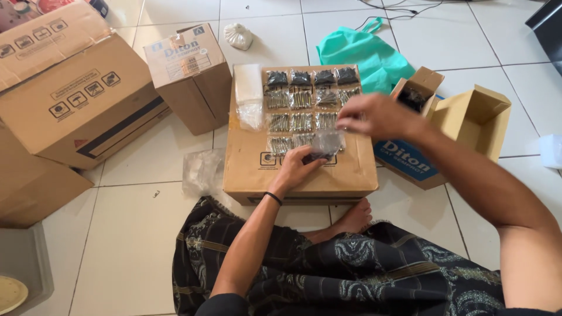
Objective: Packing small bags of hardware into a cardboard box
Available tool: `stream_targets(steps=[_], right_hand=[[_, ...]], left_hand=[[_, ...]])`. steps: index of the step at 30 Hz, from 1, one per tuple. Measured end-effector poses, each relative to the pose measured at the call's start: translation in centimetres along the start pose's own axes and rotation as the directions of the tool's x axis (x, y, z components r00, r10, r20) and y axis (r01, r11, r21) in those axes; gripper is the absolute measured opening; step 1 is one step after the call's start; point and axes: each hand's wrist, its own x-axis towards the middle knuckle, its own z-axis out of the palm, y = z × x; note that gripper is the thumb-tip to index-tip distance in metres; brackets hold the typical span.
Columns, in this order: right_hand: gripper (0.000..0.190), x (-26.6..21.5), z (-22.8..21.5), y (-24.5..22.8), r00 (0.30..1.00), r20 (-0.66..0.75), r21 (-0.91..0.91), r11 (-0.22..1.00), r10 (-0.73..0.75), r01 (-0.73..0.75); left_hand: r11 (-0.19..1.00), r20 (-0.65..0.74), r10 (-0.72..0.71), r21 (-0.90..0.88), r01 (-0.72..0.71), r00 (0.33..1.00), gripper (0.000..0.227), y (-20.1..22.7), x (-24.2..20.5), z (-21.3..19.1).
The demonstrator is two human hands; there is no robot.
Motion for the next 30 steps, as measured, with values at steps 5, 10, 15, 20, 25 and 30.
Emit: stream_targets(steps=[5,10,15,20,25,30], right_hand=[[0.024,-0.4,-4.2,8.9,0.903,-0.049,-0.283,0.861,0.427,-0.423],[0.024,-1.9,-4.6,11.8,0.536,0.022,-0.400,0.499,0.844,-0.769],[0.025,-5.8,2.7,27.2,0.589,-0.035,-0.531,0.484,0.808,-0.696],[0.030,-4.9,3.4,26.7,0.619,0.001,-0.625,0.484,0.785,-0.613],[0.031,-5.2,3.7,26.5,0.600,0.017,-0.613,0.483,0.800,-0.626],[0.027,-5.3,3.3,24.8,0.631,0.017,-0.622,0.503,0.775,-0.600]], left_hand=[[1.000,0.020,-0.019,0.014,0.019,1.000,0.025,-1.1,0.2,0.3],[0.992,0.097,-0.129,0.020,0.128,0.987,0.028,0.0,0.7,-0.5],[1.000,-0.017,0.007,-0.002,-0.007,1.000,0.030,1.0,0.1,-0.2],[1.000,-0.037,-0.005,-0.018,0.004,0.999,0.027,0.9,0.0,-0.4],[0.999,-0.038,0.000,-0.034,-0.001,0.999,0.026,0.6,0.0,0.2],[1.000,-0.058,0.016,-0.022,-0.017,0.998,0.033,1.6,0.2,-0.1]])
